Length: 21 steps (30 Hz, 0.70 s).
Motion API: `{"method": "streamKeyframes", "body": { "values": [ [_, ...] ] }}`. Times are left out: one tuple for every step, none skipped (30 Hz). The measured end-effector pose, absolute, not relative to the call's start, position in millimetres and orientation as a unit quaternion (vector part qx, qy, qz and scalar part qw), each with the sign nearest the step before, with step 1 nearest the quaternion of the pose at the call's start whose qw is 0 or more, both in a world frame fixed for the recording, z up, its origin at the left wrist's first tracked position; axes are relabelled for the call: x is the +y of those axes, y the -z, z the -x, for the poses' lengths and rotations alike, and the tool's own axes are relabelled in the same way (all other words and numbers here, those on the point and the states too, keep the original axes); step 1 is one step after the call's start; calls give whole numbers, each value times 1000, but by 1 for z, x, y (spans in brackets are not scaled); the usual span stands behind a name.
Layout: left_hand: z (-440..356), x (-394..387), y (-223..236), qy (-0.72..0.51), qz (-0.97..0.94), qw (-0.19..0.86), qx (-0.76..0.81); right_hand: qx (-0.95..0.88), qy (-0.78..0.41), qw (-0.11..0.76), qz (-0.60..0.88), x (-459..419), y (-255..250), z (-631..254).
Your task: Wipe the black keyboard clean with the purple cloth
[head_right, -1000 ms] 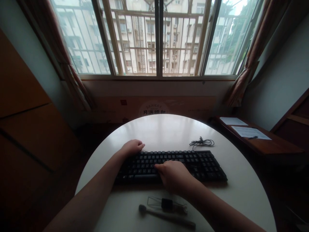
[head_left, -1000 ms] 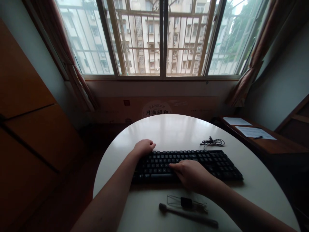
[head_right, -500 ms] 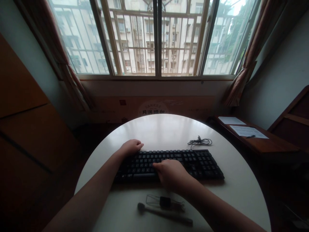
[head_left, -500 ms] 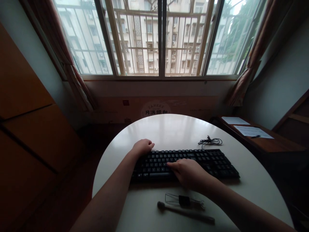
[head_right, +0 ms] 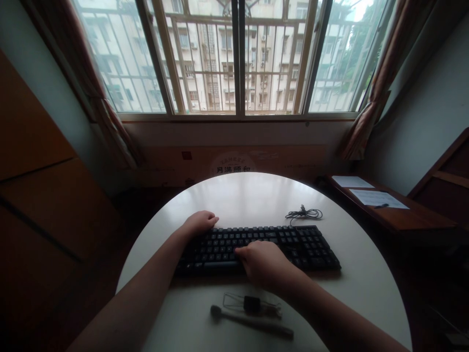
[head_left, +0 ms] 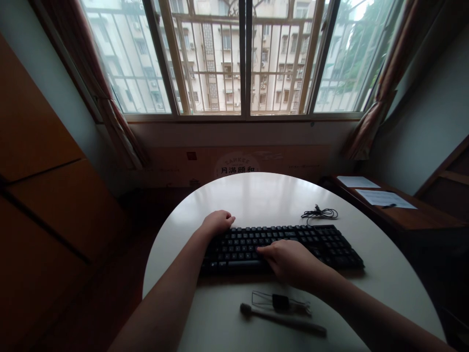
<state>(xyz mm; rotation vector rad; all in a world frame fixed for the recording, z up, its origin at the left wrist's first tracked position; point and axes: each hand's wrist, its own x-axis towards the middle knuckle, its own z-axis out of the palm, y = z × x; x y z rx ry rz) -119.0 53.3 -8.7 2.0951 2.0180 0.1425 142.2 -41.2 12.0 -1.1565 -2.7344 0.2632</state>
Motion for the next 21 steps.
{"method": "streamKeyframes", "body": {
  "values": [
    [119,53,9,-47,-715,114,688,-916,-92,79,382,-41,-14,-145],
    [119,54,9,-47,-715,113,688,-917,-98,81,379,-40,-17,-149],
    [120,54,9,-46,-716,112,688,-916,-103,85,379,-39,-20,-153],
    [120,55,10,-46,-716,111,688,-914,-107,92,381,-37,-22,-158],
    [120,55,10,-46,-716,111,688,-910,-111,99,386,-35,-24,-162],
    [120,55,10,-46,-715,113,688,-907,-112,104,393,-34,-25,-165],
    [120,56,11,-46,-715,114,688,-904,-112,109,399,-32,-26,-167],
    [120,56,11,-46,-715,117,688,-902,-113,110,402,-31,-25,-169],
    [120,57,12,-46,-715,118,688,-902,-114,110,402,-30,-24,-169],
    [120,57,12,-47,-714,119,688,-903,-115,107,399,-30,-22,-168],
    [120,57,12,-49,-714,119,689,-906,-114,101,395,-30,-20,-166],
    [120,56,12,-50,-713,119,690,-909,-111,94,390,-31,-17,-163],
    [120,56,12,-51,-712,119,690,-912,-108,86,386,-31,-14,-161],
    [120,56,12,-52,-711,119,691,-915,-104,81,382,-31,-12,-158],
    [119,55,12,-52,-710,119,692,-916,-102,78,381,-32,-10,-156],
    [119,55,11,-52,-709,119,693,-916,-102,79,381,-32,-9,-154],
    [119,54,11,-52,-708,119,695,-915,-102,81,383,-32,-9,-153],
    [118,54,10,-52,-706,120,696,-913,-104,82,385,-33,-9,-152],
    [118,54,10,-52,-704,122,698,-912,-105,80,388,-33,-10,-152],
    [118,54,10,-52,-703,123,699,-912,-104,75,390,-33,-12,-153],
    [119,54,10,-51,-703,123,699,-912,-102,69,392,-34,-14,-154]
  ]
}}
